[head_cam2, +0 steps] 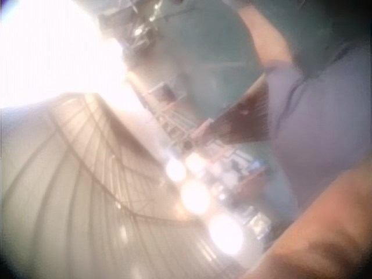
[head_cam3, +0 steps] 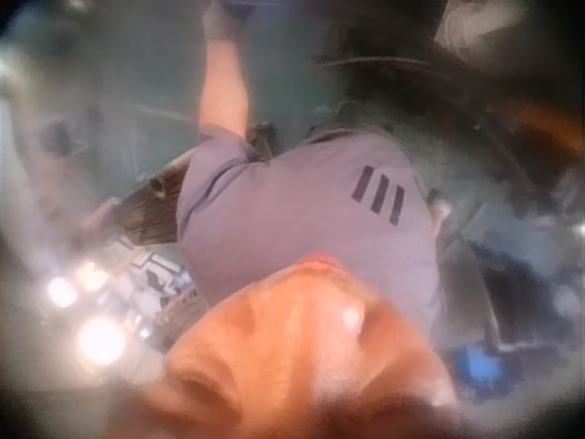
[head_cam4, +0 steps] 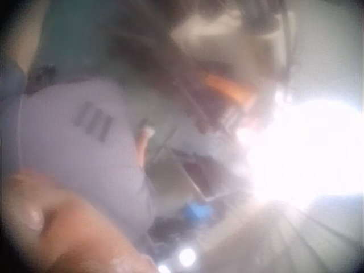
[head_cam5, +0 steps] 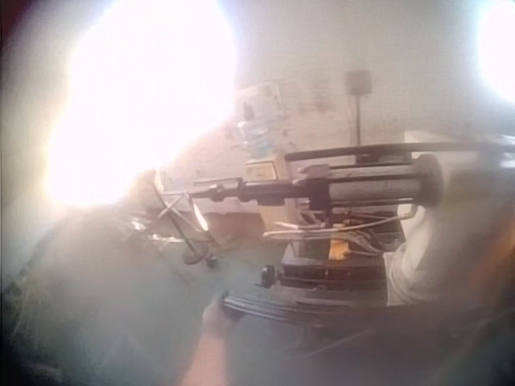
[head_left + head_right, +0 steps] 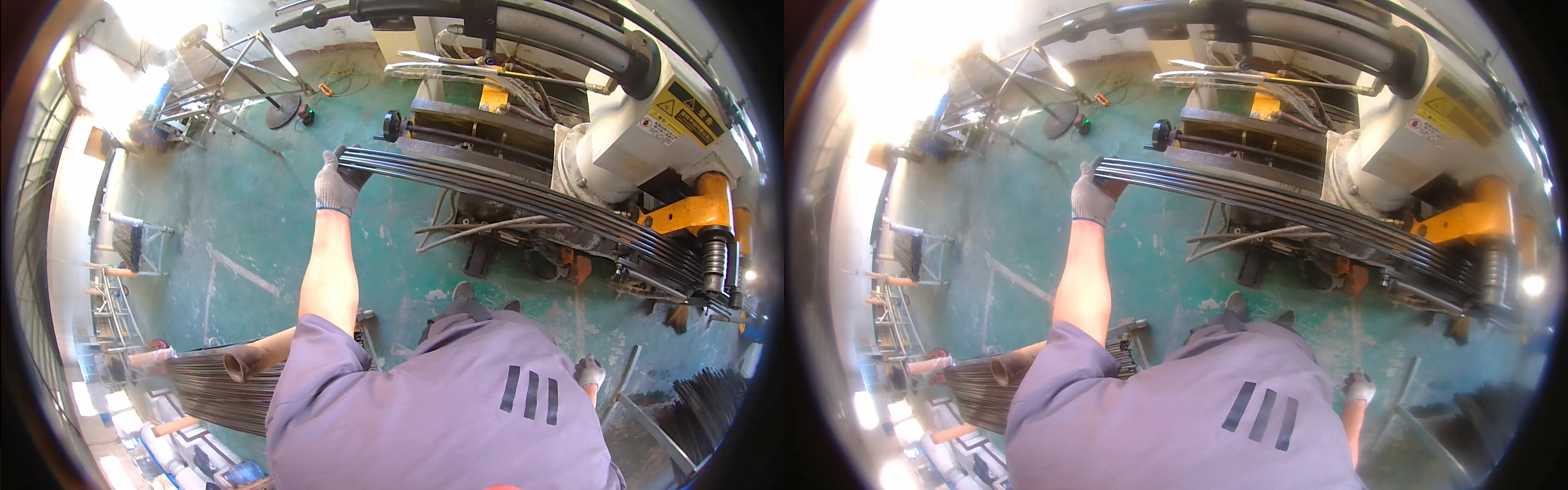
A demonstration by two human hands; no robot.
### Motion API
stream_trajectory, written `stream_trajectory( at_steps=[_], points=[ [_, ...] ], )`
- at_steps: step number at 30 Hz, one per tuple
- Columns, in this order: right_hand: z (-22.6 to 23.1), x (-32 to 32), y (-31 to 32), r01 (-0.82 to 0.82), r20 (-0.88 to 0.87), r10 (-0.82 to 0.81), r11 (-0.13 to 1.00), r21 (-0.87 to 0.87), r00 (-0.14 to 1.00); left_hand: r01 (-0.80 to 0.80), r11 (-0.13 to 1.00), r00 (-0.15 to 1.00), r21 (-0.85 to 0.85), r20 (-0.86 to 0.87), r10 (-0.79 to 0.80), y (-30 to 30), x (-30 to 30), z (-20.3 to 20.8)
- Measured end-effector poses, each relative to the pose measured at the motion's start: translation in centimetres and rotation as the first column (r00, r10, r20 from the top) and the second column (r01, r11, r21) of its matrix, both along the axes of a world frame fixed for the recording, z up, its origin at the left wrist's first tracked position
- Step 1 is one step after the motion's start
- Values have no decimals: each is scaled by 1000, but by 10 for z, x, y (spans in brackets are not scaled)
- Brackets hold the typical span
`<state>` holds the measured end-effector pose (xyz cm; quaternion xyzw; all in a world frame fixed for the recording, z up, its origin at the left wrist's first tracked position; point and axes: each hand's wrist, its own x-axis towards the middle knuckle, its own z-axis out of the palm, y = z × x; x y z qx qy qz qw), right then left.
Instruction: The person bends metal rods using a large industrial bending machine. The person picks up a bundle of straight rods, places them into the machine's rollers, secures them, activates the bending mechanism, and then removes the now-curved U-shaped rods and stacks them on a wooden pallet.
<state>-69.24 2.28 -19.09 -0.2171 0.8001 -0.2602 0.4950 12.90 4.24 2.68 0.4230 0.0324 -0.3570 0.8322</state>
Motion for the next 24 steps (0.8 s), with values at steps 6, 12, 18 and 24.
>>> stream_trajectory(
  at_steps=[6, 12, 18, 24],
  points=[
    [-1, -4, 9, 37, -20, -37, 999, 27, 999, 73, 987, 988, 146, 127, -91, -1, -9, 2],
    [8, 4, 8, -4, -70, 6, 999, 39, 998, 181, 982, 974, 60, 125, -188, 1, 11, -23],
    [40, 39, -23, -169, -98, 167, 986, -15, 981, 311, 939, 932, 146, 147, -331, 20, 8, -18],
    [55, 39, -44, -301, -68, 306, 950, 84, 950, 164, 981, 977, 104, 120, -176, 17, 10, -11]
  ],
)
